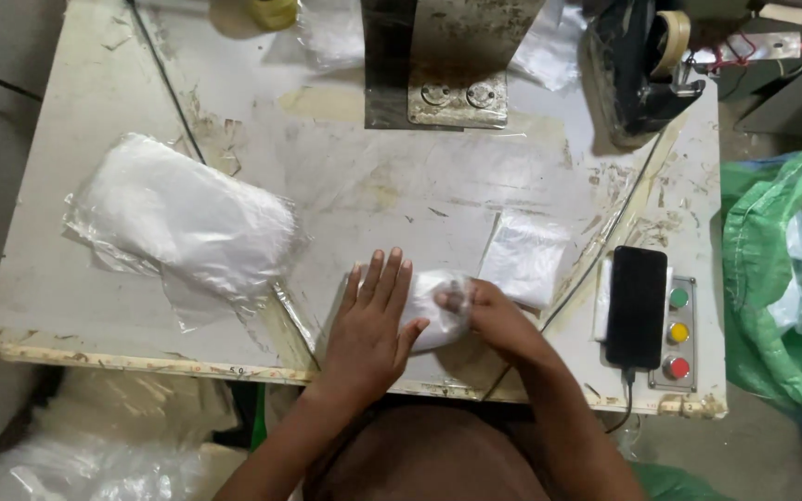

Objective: Folding and stacking plastic bags on a workbench

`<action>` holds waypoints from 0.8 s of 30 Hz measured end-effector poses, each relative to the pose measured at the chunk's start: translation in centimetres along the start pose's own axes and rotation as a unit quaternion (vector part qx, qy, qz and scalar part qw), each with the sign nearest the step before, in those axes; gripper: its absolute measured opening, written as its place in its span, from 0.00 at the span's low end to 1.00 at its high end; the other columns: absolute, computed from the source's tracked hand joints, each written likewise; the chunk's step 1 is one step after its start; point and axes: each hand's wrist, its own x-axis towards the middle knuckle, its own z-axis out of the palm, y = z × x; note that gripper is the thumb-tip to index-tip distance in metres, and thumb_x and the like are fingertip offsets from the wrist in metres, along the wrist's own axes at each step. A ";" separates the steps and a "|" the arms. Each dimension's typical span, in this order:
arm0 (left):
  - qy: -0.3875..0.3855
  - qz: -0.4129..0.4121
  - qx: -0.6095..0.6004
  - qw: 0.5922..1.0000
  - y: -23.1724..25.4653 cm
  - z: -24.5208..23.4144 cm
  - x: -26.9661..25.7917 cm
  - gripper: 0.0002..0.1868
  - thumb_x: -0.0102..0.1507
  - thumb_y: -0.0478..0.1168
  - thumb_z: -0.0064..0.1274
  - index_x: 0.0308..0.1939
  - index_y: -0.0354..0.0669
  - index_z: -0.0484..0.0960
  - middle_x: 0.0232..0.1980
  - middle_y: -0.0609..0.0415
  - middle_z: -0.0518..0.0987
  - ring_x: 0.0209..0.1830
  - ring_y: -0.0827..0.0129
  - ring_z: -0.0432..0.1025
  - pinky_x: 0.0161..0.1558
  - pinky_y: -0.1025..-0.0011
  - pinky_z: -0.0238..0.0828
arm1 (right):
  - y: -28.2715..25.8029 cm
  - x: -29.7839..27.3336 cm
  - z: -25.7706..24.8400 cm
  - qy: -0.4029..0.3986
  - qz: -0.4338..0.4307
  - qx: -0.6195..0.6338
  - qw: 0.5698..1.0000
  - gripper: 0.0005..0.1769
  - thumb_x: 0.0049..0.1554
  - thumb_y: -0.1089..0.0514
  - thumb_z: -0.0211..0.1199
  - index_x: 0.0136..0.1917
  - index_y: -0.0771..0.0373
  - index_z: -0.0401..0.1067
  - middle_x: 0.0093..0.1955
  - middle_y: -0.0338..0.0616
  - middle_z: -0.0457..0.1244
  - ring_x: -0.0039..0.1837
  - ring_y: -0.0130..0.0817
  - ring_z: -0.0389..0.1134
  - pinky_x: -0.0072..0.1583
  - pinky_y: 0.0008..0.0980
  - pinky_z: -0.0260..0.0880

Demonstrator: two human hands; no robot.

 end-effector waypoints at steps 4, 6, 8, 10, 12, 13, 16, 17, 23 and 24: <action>-0.035 0.025 0.083 0.996 -1.7 1.5 -0.3 0.39 0.74 0.60 0.32 0.78 0.33 0.58 0.83 0.38 0.53 0.83 0.47 0.46 0.80 0.51 0.26 | 0.3 0.0 0.2 -0.025 -0.127 -0.047 0.990 0.16 0.60 0.50 0.62 0.44 0.65 0.80 0.45 0.48 0.73 0.50 0.39 0.68 0.54 0.40 0.69; -0.040 0.019 0.097 0.994 -1.5 1.8 -0.2 0.42 0.72 0.63 0.36 0.78 0.34 0.57 0.83 0.38 0.53 0.84 0.47 0.45 0.80 0.50 0.27 | -3.3 -1.8 0.3 0.050 -0.069 -0.105 0.991 0.17 0.62 0.47 0.60 0.54 0.60 0.79 0.53 0.49 0.72 0.57 0.44 0.70 0.59 0.44 0.69; -0.049 0.017 0.111 0.992 -1.7 1.8 -0.2 0.45 0.70 0.66 0.39 0.79 0.34 0.57 0.83 0.38 0.53 0.85 0.47 0.44 0.81 0.49 0.27 | -4.4 -2.6 -0.1 0.123 -0.009 -0.164 0.979 0.21 0.64 0.45 0.58 0.63 0.56 0.79 0.62 0.50 0.71 0.64 0.48 0.71 0.64 0.49 0.69; -0.060 0.015 0.122 0.991 -1.6 1.6 0.0 0.48 0.69 0.69 0.39 0.80 0.35 0.57 0.84 0.40 0.52 0.85 0.48 0.43 0.81 0.50 0.26 | -2.9 -3.3 -1.4 0.239 -0.202 -0.286 0.906 0.19 0.67 0.53 0.59 0.70 0.52 0.75 0.56 0.46 0.72 0.45 0.39 0.75 0.45 0.37 0.71; -0.060 -0.001 0.093 0.994 -1.3 1.8 -0.1 0.43 0.72 0.64 0.36 0.80 0.35 0.55 0.85 0.41 0.48 0.85 0.49 0.41 0.81 0.50 0.25 | -0.7 -2.3 0.0 0.232 -0.302 -0.345 0.858 0.23 0.68 0.50 0.54 0.73 0.58 0.69 0.66 0.52 0.66 0.61 0.49 0.67 0.60 0.44 0.65; -0.058 -0.016 0.066 0.996 -1.1 1.7 -0.1 0.39 0.75 0.58 0.33 0.81 0.34 0.52 0.85 0.42 0.45 0.86 0.50 0.38 0.81 0.50 0.24 | 0.4 -2.0 0.8 0.220 -0.400 -0.400 0.795 0.28 0.69 0.48 0.50 0.77 0.63 0.64 0.75 0.58 0.60 0.77 0.59 0.59 0.74 0.51 0.59; -0.081 -0.011 0.110 0.990 -0.8 2.4 -1.6 0.37 0.74 0.54 0.35 0.81 0.35 0.53 0.86 0.42 0.45 0.86 0.51 0.38 0.82 0.52 0.23 | 4.0 -0.8 4.2 0.136 -0.371 -0.576 0.716 0.45 0.63 0.26 0.45 0.82 0.55 0.55 0.84 0.47 0.50 0.85 0.55 0.43 0.82 0.49 0.36; -0.079 -0.009 0.112 0.990 -0.5 2.5 -2.3 0.37 0.74 0.54 0.35 0.81 0.35 0.53 0.86 0.42 0.45 0.86 0.51 0.38 0.82 0.52 0.23 | 4.9 -1.1 4.3 0.139 -0.372 -0.575 0.715 0.45 0.63 0.26 0.45 0.82 0.55 0.55 0.84 0.47 0.50 0.85 0.55 0.43 0.82 0.49 0.36; -0.062 -0.030 0.121 0.990 -1.1 2.2 -1.6 0.37 0.73 0.53 0.36 0.80 0.33 0.56 0.84 0.39 0.50 0.85 0.46 0.42 0.81 0.48 0.25 | 5.2 1.5 2.6 0.150 -0.360 -0.646 0.655 0.49 0.60 0.18 0.30 0.84 0.45 0.53 0.86 0.34 0.46 0.87 0.49 0.34 0.82 0.53 0.26; -0.080 -0.050 0.107 0.990 -0.6 1.6 -1.7 0.37 0.72 0.52 0.37 0.80 0.34 0.55 0.84 0.40 0.50 0.85 0.47 0.42 0.81 0.49 0.26 | 4.5 1.2 2.2 0.150 -0.342 -0.655 0.656 0.47 0.62 0.20 0.29 0.83 0.44 0.54 0.86 0.33 0.47 0.87 0.48 0.34 0.83 0.53 0.24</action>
